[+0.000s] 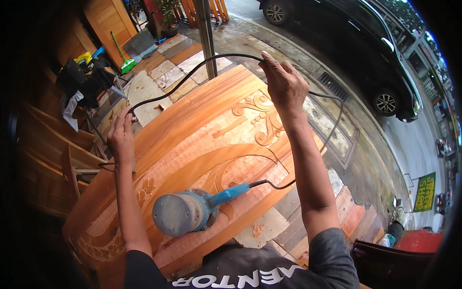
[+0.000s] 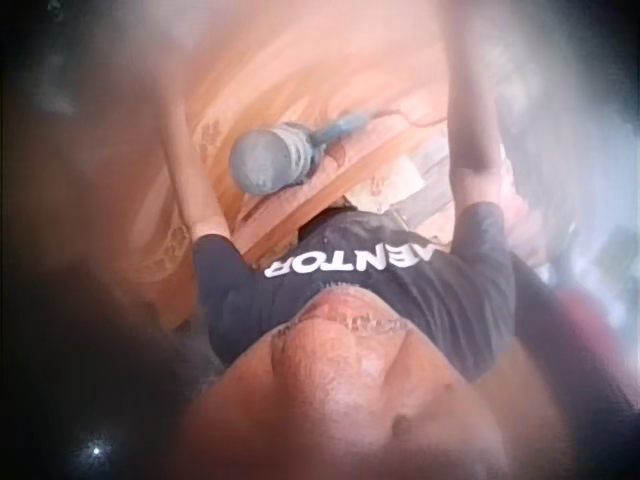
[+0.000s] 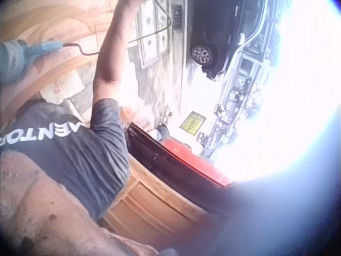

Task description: The person uses a handheld router to carve decorative patterns on a wooden board, moving the tool along pre-carved grooves.

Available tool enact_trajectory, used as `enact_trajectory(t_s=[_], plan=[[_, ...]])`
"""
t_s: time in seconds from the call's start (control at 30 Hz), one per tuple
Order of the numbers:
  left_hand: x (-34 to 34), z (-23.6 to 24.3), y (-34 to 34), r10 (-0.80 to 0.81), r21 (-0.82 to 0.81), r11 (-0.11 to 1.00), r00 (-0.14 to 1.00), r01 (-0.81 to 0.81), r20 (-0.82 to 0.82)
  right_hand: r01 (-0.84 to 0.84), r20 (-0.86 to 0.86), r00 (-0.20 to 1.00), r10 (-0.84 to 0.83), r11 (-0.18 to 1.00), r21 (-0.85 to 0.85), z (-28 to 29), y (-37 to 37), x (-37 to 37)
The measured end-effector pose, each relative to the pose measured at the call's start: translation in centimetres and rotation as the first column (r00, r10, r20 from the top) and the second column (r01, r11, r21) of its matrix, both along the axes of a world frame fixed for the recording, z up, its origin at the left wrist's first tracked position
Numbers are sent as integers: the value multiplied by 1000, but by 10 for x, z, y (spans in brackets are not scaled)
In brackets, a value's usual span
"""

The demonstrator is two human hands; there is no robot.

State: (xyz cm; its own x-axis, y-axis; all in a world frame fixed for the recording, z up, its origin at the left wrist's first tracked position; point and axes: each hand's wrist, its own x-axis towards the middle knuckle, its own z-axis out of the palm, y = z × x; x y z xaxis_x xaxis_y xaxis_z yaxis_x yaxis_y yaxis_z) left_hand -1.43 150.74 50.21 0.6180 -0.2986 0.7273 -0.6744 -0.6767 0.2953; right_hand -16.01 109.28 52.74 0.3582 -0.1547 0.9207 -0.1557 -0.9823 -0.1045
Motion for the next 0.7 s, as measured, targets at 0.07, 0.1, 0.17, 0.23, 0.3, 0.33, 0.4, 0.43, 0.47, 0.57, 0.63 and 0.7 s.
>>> enact_trajectory(t_s=[0.07, 0.1, 0.17, 0.23, 0.3, 0.33, 0.4, 0.43, 0.47, 0.57, 0.63, 0.7], plan=[[34, -17, -33, -47, 32, 998, 998, 46, 28, -4, -90, 996, 7, 999, 38, -15, -30, 12], [52, -35, -51, -80, 72, 994, 996, 77, 42, 28, -224, 974, 1, 991, 127, -27, -43, 21], [81, -71, -91, -61, 129, 990, 998, 58, 20, 129, -473, 879, -59, 985, 116, -66, -86, 33], [109, -115, -101, 58, 272, 962, 993, -30, -98, 181, -655, 749, -102, 982, 54, -99, -88, 39], [122, -153, -92, 110, 388, 920, 984, -47, -140, 92, -596, 803, 34, 979, 181, -106, -57, 25], [125, -167, -89, 163, 477, 877, 971, -61, -176, 38, -555, 823, 119, 964, 263, -110, -43, 12], [123, -186, -84, 188, 603, 798, 954, -11, -232, 65, -612, 778, 141, 951, 301, -122, -23, -27], [121, -190, -82, 145, 588, 809, 973, -13, -178, 166, -683, 731, -12, 973, 159, -125, -14, -49], [120, -190, -84, 103, 569, 822, 987, -16, -120, 254, -725, 667, -170, 967, 7, -125, -14, -65], [116, -183, -98, 96, 599, 800, 980, 29, -175, 236, -741, 642, -196, 970, -53, -150, -53, -82], [114, -178, -91, 69, 601, 799, 990, 19, -123, 249, -893, 449, -38, 965, 84, -148, -65, -67], [96, -169, -92, 44, 544, 839, 999, -28, -17, 263, -953, 284, 102, 948, 180, -156, -77, -60]])
